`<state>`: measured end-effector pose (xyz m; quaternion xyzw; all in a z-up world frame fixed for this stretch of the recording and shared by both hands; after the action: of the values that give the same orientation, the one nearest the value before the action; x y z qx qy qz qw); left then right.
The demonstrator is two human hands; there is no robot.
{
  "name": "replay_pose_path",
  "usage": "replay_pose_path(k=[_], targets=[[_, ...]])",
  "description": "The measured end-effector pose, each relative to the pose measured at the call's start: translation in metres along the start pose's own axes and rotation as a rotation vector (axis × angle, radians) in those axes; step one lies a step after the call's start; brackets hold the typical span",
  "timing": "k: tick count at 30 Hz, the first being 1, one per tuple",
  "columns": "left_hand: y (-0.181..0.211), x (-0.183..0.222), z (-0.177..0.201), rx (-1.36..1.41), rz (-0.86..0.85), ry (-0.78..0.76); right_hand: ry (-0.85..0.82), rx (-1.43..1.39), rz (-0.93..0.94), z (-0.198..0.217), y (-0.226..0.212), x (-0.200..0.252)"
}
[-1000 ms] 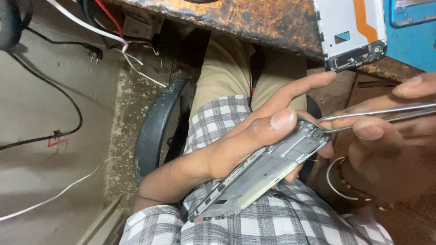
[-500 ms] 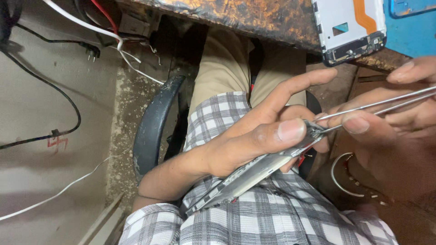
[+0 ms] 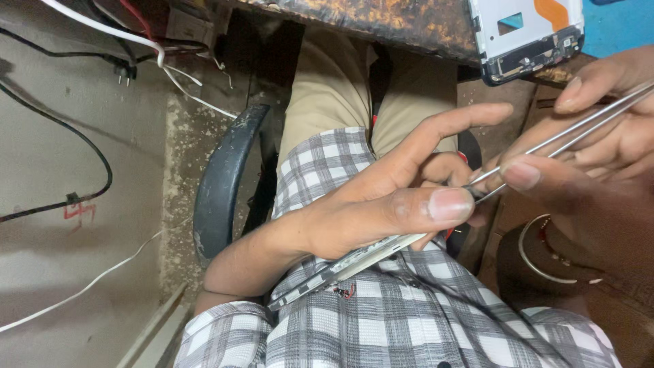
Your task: The person disassembles a smartphone, using a metal prying tool to separate the casing and remove internal components. They handle the motherboard and battery, then apply adhesive from a tube to the phone's frame before reassembling the device.
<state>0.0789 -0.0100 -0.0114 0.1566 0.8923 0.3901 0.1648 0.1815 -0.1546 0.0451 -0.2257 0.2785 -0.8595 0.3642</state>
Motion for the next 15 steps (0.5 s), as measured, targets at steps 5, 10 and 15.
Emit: replay_pose_path(k=[5, 10, 15], targets=[[-0.001, 0.000, 0.001, 0.030, -0.022, -0.013, 0.015, -0.122, 0.021, 0.002, -0.006, -0.003], [0.000, -0.001, 0.002, 0.030, 0.001, -0.008, 0.123, -0.269, -0.049, 0.003, -0.015, -0.006], [0.011, -0.003, 0.002, 0.053, 0.096, 0.041, 0.231, -1.075, 0.085, -0.004, -0.020, -0.008]])
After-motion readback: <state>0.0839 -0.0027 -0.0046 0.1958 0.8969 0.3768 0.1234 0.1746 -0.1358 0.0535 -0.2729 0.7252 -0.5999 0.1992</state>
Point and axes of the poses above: each hand's wrist, its own x-axis away from the middle knuckle, its own z-axis out of the back of the hand, y = z × x, the point moved 7 cm from there along -x, towards the middle knuckle, and after that the axes turned 6 degrees about -x, right-handed, at the moved point
